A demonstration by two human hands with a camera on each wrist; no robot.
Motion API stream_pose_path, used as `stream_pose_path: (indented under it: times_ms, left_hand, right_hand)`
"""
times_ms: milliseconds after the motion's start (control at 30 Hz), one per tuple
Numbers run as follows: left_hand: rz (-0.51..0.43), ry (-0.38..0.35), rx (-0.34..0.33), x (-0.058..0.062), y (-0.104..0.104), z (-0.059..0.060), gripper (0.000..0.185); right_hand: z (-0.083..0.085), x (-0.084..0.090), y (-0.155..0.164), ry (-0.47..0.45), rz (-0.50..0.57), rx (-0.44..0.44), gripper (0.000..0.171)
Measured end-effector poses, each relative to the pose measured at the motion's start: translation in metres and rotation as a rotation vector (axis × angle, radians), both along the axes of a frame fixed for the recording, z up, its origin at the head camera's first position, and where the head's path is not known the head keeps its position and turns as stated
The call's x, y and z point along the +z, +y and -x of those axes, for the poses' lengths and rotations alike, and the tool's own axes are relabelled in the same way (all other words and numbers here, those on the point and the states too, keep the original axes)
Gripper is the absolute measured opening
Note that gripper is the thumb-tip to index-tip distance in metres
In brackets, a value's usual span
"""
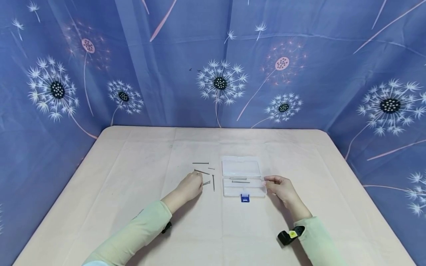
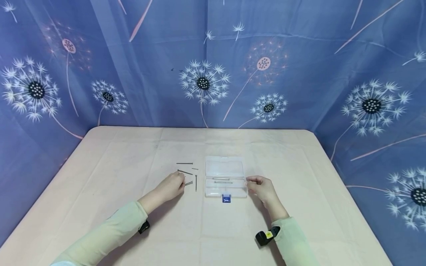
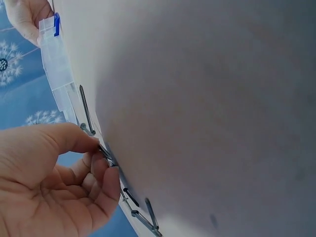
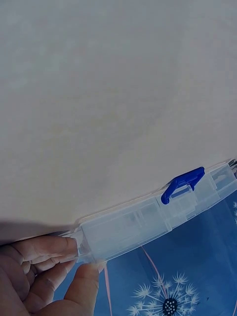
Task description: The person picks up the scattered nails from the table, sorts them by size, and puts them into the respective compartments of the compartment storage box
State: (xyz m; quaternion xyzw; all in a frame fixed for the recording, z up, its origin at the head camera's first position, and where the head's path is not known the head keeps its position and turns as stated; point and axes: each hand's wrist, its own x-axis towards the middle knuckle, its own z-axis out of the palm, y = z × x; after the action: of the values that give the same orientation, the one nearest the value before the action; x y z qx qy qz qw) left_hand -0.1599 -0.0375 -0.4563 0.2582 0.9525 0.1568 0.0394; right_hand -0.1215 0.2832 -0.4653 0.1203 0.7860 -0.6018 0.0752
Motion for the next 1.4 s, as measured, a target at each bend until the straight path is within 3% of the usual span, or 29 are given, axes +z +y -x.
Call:
stream_pose_path:
  times_ms: [467, 533, 800, 900, 1167, 1400]
  left_hand:
    - [-0.252, 0.025, -0.004, 0.0, -0.005, 0.006, 0.005]
    - [-0.288, 0.004, -0.004, 0.001, -0.006, 0.006, 0.004]
    - [-0.54, -0.217, 0.021, 0.003, -0.008, 0.006, 0.006]
    - [-0.59, -0.242, 0.025, 0.002, -0.008, 0.006, 0.009]
    - [-0.615, -0.309, 0.03, -0.002, -0.001, 0.005, 0.016]
    - [-0.657, -0.382, 0.009, 0.004, 0.011, 0.005, 0.018]
  right_hand:
    - [-0.001, 0.001, -0.001, -0.013, -0.019, -0.01, 0.043]
    - [-0.001, 0.001, -0.001, -0.014, -0.019, -0.015, 0.042]
    - [-0.002, 0.001, 0.0, -0.009, -0.046, -0.008, 0.041]
    - [-0.002, 0.001, 0.0, -0.006, -0.052, -0.002, 0.04]
    - [-0.003, 0.0, -0.001, -0.008, -0.054, -0.002, 0.039]
    - [-0.003, 0.002, 0.0, 0.006, -0.076, 0.015, 0.039]
